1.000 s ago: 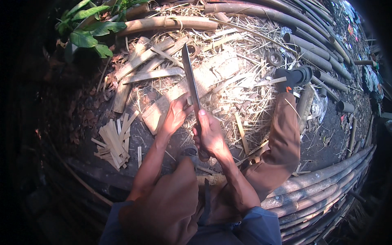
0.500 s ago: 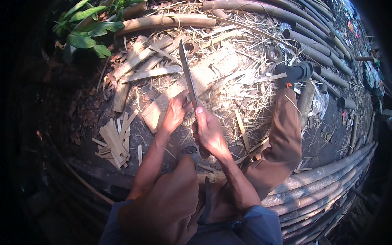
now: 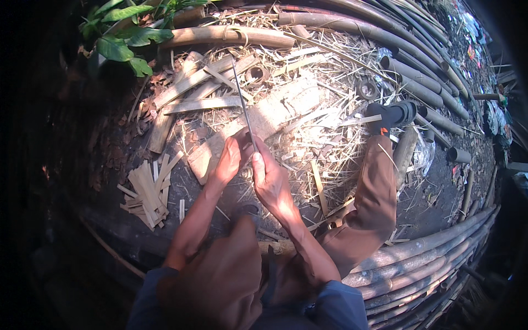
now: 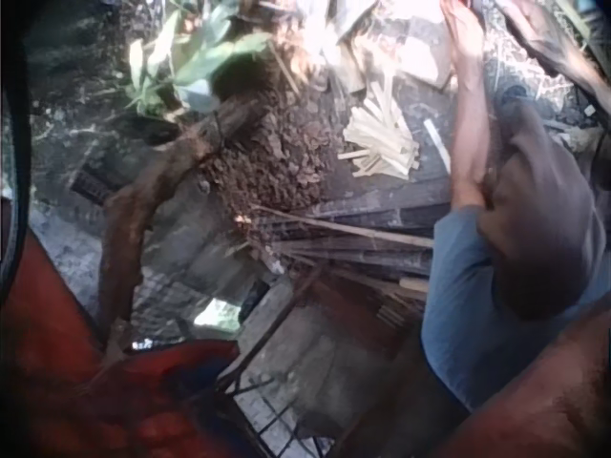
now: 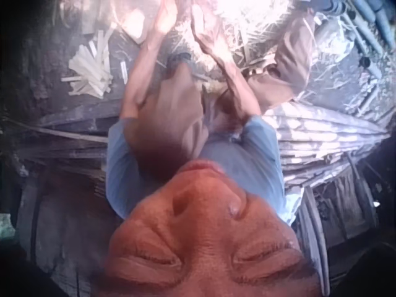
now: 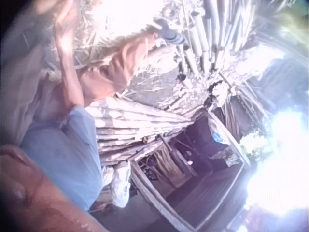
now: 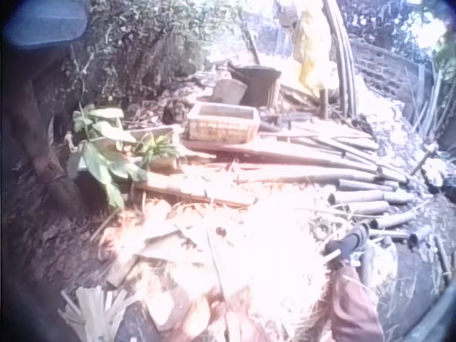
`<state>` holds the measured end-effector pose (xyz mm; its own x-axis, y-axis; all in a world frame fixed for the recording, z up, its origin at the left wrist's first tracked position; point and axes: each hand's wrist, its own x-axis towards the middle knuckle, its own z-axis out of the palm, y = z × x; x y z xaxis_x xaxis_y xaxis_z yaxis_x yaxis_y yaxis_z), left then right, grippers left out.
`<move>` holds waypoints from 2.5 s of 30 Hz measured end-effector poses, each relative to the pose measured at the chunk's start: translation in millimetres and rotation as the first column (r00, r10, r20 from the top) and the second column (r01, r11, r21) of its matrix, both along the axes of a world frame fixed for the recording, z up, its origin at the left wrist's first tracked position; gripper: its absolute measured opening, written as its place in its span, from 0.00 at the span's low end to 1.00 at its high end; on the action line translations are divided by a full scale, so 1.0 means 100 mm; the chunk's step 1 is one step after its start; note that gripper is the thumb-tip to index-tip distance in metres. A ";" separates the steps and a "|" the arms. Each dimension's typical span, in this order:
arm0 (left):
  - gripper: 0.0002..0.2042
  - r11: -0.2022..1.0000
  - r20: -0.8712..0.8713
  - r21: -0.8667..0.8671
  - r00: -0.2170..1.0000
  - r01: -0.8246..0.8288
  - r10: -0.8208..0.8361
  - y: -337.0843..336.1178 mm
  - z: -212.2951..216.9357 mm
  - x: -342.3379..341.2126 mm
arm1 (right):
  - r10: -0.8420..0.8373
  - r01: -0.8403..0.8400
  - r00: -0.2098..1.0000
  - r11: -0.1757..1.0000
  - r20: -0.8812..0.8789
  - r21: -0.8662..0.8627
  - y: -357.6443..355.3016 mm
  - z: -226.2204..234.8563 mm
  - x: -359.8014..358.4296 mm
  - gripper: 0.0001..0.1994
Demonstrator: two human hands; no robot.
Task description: The person sits on the ground and uses a machete to split bamboo pieces into thin strips. The person repeatedly positions bamboo segments and strikes them with the blade to produce uniform slats.
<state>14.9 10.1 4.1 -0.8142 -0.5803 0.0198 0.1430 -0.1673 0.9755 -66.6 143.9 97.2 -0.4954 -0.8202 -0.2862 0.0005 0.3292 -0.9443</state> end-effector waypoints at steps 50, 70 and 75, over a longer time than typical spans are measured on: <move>0.07 0.890 0.310 -0.443 0.913 -0.108 0.265 -0.31 0.29 -0.82 | 0.159 -0.097 0.966 0.954 -0.204 0.285 -0.05 -1.37 -0.39 0.16; 0.08 0.933 0.237 -0.223 0.912 -0.284 0.334 -0.26 0.38 -0.18 | 0.153 -0.147 0.988 0.963 -0.010 0.225 0.17 -1.93 -0.17 0.18; 0.10 0.918 0.157 0.111 0.918 -0.382 0.363 -0.88 0.30 0.35 | 0.183 -0.106 0.965 0.925 -0.185 0.364 0.53 -1.64 -0.03 0.17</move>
